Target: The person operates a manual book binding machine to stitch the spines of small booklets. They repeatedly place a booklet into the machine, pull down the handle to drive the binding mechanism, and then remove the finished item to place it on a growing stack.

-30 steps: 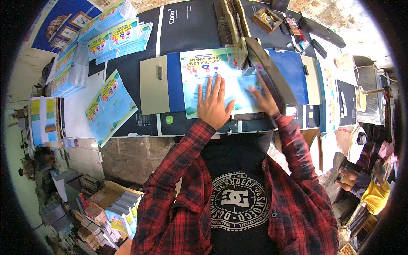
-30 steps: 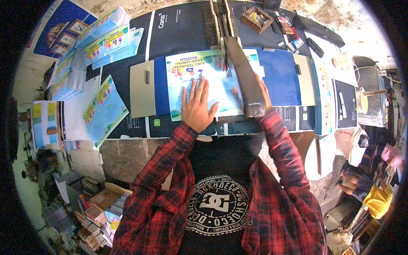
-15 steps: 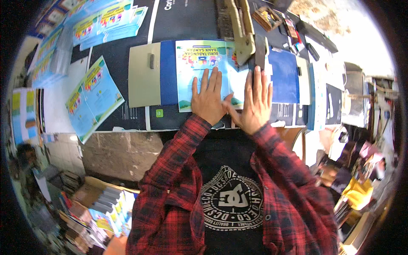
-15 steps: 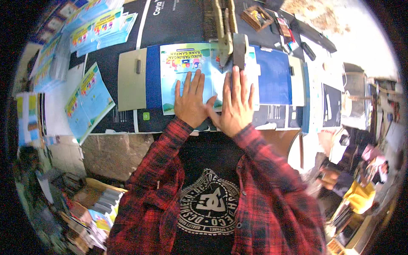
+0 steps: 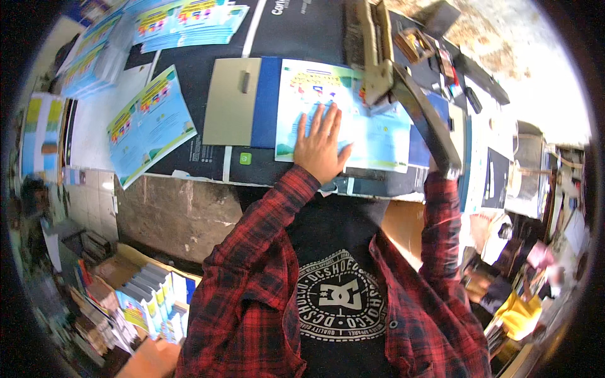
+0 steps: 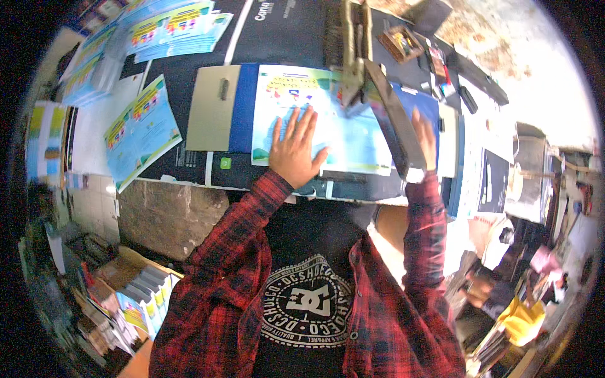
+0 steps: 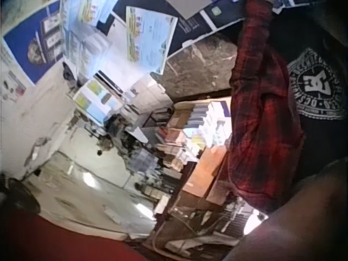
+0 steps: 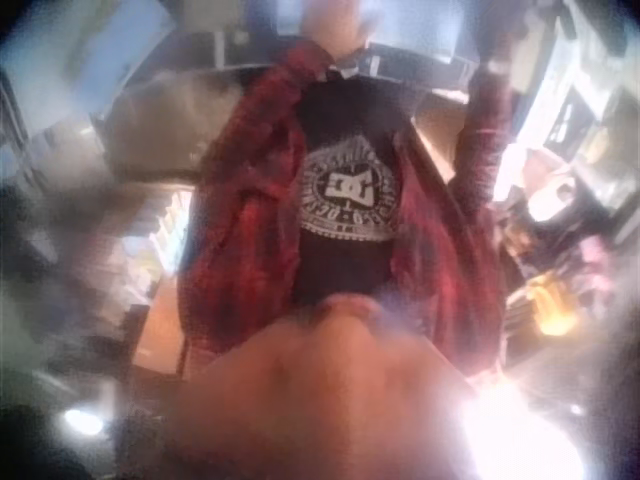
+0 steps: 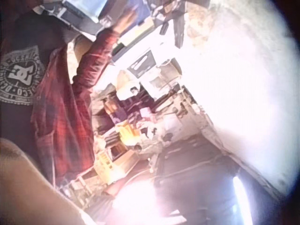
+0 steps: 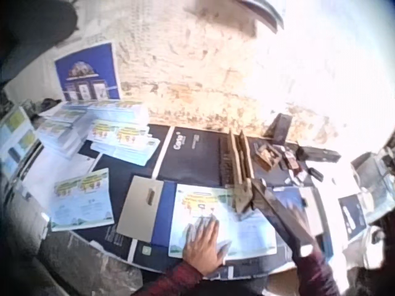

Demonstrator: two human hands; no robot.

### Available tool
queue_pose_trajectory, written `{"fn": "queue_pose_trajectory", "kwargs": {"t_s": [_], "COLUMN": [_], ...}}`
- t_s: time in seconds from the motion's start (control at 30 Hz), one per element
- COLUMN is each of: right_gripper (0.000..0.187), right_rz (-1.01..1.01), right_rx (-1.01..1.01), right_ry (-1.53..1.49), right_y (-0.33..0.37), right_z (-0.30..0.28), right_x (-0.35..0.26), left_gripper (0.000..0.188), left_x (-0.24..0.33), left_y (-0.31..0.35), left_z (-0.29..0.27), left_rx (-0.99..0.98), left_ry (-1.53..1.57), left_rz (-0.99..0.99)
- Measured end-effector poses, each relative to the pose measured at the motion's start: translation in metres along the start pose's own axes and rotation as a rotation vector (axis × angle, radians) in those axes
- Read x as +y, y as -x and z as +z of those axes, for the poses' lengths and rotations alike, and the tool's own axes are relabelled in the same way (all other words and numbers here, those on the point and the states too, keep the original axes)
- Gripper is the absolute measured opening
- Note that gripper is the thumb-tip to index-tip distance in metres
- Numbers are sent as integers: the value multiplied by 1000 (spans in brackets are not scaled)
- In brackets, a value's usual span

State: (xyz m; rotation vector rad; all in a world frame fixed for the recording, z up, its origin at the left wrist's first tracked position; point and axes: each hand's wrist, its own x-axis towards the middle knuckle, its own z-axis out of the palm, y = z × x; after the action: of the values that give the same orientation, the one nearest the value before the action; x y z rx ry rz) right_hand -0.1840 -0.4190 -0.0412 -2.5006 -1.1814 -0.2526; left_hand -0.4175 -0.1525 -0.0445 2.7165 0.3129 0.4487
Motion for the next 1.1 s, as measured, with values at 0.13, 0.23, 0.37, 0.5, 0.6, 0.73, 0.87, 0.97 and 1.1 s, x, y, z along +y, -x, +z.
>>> {"fn": "queue_pose_trajectory", "kwargs": {"t_s": [0.13,0.23,0.37,0.5,0.6,0.73,0.87,0.97,1.1], "right_gripper": [55,55,59,62,62,62,58,56,52], "right_rz": [766,727,813,863,889,875,890,885,898], "right_rx": [-68,-24,-103,-155,-160,-174,-181,-161,-119], "right_ry": [-927,-1067,-1173,-1230,-1214,-1253,-1210,-1230,-1242], "right_y": [12,6,-7,-24,-27,-24,-28,-25,-18], "right_z": [21,19,12,1,1,0,0,1,5], "right_x": [-60,-78,-93,-126,-126,-121,-127,-126,-123], "left_gripper": [75,73,71,70,69,68,66,66,71], "left_x": [-6,-16,-37,-53,-58,-55,-59,-72,-79], "left_y": [7,10,18,22,22,17,-26,-62,-58], "left_z": [1,-4,-17,-27,-29,-30,-36,-25,-4], "left_rx": [8,21,13,13,6,-6,149,126,99], "left_ry": [2,-20,-43,-25,-4,-49,-34,-107,-169], "left_rz": [-48,-60,-58,-78,-79,-95,-26,-17,-37]}}
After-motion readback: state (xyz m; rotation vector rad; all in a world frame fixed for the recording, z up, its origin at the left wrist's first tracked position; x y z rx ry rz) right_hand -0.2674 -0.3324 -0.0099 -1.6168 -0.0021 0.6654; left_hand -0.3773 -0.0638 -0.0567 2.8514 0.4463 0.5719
